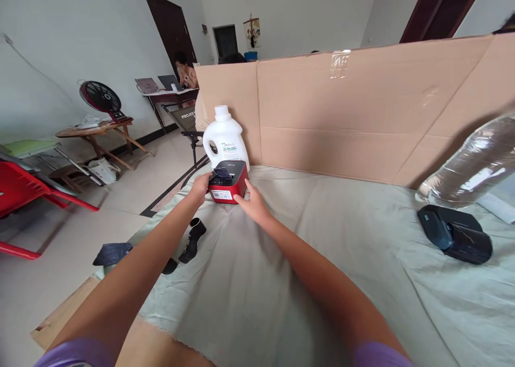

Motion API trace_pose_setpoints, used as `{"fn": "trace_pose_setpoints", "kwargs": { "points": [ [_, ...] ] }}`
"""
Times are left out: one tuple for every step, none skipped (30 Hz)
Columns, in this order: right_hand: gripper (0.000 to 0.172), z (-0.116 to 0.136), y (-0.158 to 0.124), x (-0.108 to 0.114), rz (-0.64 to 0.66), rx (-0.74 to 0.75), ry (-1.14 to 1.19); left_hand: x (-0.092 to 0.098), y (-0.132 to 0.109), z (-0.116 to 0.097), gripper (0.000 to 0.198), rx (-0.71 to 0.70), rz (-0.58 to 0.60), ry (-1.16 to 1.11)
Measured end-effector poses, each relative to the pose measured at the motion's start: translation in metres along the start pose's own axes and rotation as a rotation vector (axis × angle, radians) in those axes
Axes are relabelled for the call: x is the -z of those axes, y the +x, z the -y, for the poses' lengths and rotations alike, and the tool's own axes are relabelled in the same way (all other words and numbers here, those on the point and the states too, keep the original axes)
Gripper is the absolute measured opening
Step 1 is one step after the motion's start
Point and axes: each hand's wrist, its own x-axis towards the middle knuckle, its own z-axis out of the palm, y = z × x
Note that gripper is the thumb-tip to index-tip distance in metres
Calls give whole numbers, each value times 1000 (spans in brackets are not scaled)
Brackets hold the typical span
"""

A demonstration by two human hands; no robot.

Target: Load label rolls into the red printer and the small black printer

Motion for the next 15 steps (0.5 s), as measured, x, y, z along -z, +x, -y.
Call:
{"fn": "trace_pose_setpoints", "kwargs": {
  "points": [
    [75, -2, -11, 18, 9, -16, -31, 2, -6, -3, 19, -50, -43, 42],
    [73, -6, -23, 40, 8, -22, -73, 3, -15, -5, 22, -121, -93, 84],
    [70, -11, -36, 66, 1, -21, -123, 4, -28, -8, 24, -215, -138, 122],
    [66, -16, -50, 95, -29, -16, -181, 2, -44, -10, 27, -322, -159, 148],
    [63, -22, -65, 127, -61, -16, -255, -1, -65, -10, 28, -414, -148, 175],
    [61, -28, -82, 161, -97, -21, -340, -6, -88, -9, 26, -491, -98, 209],
    [59, -32, -100, 196, -154, -17, -433, -14, -114, -6, 24, -545, 14, 249],
    [58, -36, -119, 231, -220, -11, -536, -23, -141, -2, 23, -567, 194, 317],
    [56, -37, -140, 265, -300, -2, -650, -33, -169, 3, 24, -584, 407, 408],
    [55, -36, -161, 297, -384, 11, -766, -45, -196, 9, 27, -606, 624, 511],
    [54, -34, -182, 325, -468, 13, -875, -56, -222, 15, 32, -655, 813, 614],
    [54, -31, -202, 350, -560, 1, -969, -66, -246, 20, 38, -705, 975, 709],
    [56, -28, -219, 372, -648, -34, -1043, -76, -267, 24, 44, -747, 1105, 784],
    [61, -25, -233, 390, -737, -92, -1092, -83, -285, 27, 49, -785, 1204, 842],
    [66, -22, -243, 404, -807, -169, -1117, -89, -299, 29, 54, -815, 1276, 883]
  ]
}}
